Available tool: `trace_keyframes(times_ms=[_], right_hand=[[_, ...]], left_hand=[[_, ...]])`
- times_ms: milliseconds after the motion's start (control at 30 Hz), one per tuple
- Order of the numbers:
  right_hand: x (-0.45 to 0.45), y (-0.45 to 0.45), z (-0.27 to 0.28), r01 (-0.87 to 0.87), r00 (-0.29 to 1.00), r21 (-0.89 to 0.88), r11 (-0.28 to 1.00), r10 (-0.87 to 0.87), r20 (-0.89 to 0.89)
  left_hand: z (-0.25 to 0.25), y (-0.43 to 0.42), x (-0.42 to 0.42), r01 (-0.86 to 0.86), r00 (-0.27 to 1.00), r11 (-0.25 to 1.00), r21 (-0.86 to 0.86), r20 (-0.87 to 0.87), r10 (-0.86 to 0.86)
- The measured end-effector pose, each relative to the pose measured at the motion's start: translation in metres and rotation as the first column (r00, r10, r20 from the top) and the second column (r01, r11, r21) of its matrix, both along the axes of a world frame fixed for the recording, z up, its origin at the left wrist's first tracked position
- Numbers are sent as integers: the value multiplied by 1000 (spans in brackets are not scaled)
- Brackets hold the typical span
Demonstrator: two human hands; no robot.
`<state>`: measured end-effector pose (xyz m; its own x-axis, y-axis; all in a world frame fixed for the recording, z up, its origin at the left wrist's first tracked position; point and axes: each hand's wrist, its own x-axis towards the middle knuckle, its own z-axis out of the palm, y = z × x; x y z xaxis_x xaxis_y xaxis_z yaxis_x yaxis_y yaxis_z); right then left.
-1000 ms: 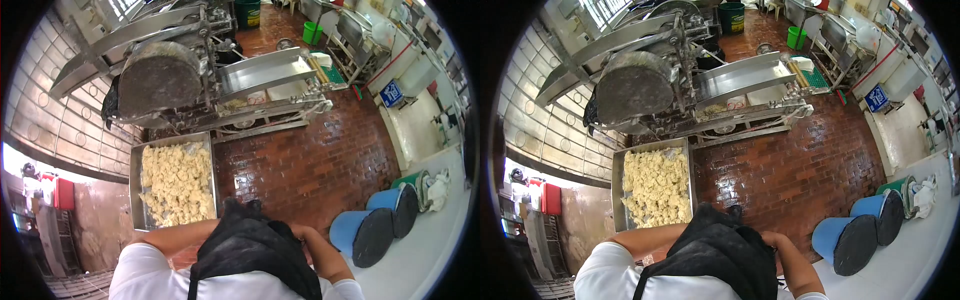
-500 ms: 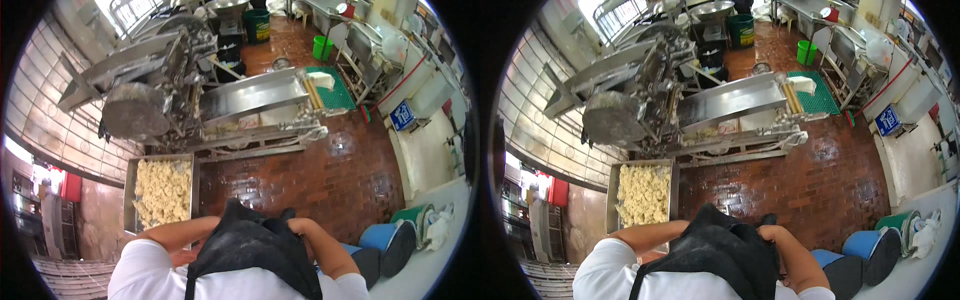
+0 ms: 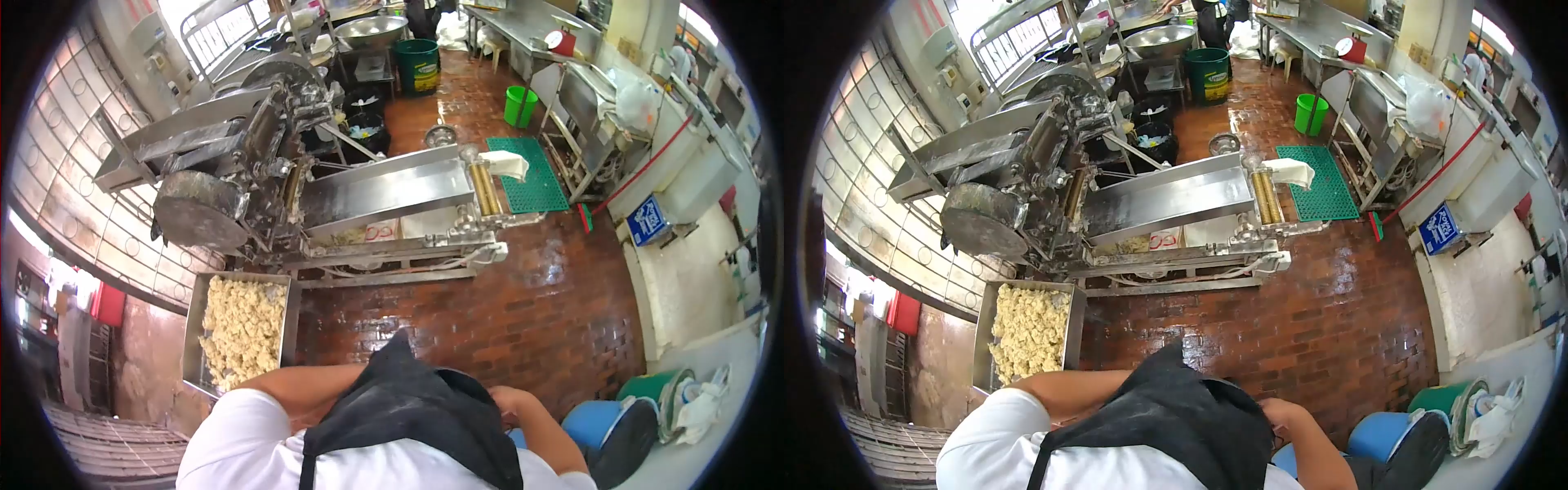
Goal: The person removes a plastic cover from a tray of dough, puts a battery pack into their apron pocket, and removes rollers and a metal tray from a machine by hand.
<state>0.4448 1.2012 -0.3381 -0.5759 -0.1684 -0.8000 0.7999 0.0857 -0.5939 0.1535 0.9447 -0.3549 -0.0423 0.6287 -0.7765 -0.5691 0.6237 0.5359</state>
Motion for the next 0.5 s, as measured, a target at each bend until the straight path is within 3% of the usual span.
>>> trace_keyframes(times_ms=[267,500], right_hand=[[72,2,12,316,930,104,943,-329,164],[58,11,16,364,889,222,905,-409,206]], left_hand=[[-8,31,-7,-39,999,996,77,26,37],[-20,-2,-22,-201,975,977,70,114,193]])
